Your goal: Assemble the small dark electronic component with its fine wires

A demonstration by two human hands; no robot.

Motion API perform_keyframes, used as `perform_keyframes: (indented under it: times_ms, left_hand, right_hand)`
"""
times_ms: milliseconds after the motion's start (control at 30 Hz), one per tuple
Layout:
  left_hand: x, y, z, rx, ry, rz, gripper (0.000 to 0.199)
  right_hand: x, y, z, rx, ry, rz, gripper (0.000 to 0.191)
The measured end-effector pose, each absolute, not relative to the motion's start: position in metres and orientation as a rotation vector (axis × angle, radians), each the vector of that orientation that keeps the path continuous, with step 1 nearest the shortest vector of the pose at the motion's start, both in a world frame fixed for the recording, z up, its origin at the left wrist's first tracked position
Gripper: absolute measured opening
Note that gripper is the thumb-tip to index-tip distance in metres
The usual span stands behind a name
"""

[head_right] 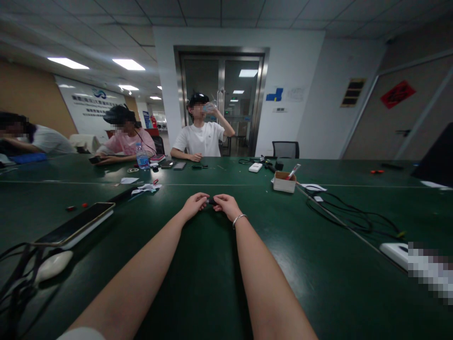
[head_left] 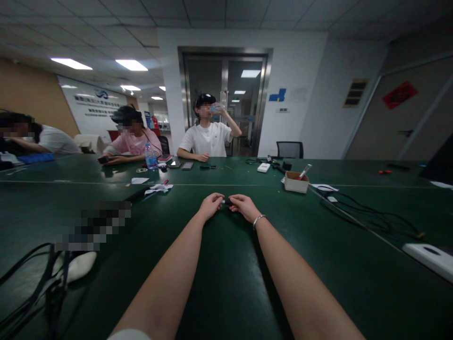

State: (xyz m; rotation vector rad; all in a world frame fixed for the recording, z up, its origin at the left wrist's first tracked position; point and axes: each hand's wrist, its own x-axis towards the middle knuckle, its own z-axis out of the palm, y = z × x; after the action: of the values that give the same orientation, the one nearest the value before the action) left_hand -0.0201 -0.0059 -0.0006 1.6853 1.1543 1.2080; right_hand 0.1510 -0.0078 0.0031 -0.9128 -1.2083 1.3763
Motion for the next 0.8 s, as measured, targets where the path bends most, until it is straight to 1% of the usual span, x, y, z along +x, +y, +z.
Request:
perform_keyframes:
  times_ms: [233, 367, 500, 700, 800]
  left_hand:
    - [-0.0210, -0.0012, -0.0020, 1.672, 1.212, 1.140, 0.042]
    - [-0.0200, -0.0020, -0.0002, 1.614, 1.213, 1.182, 0.027]
    - [-0.0201, -0.0054, 0.0035, 1.618, 1.171, 1.222, 0.033]
    - [-0.0208, -0.0030, 0.0005, 1.673, 1.162, 1.207, 0.025]
    - [-0.0217, -0.0001, -0.0032, 1.700, 1.147, 1.176, 0.029]
  right_hand:
    - [0.1505, -0.0087, 0.0035, -0.915, -1.215, 1.365, 0.007]
    - [0.1510, -0.0090, 0.0036, -0.919, -1.200, 1.349, 0.009]
    - [0.1514, -0.0085, 0.0032, -0.923, -1.200, 1.351, 0.009]
    - [0.1513, -0.0091, 0.0037, -0.923, -1.212, 1.367, 0.010]
    - [0.1511, -0.0097, 0.0041, -0.921, -1.218, 1.374, 0.011]
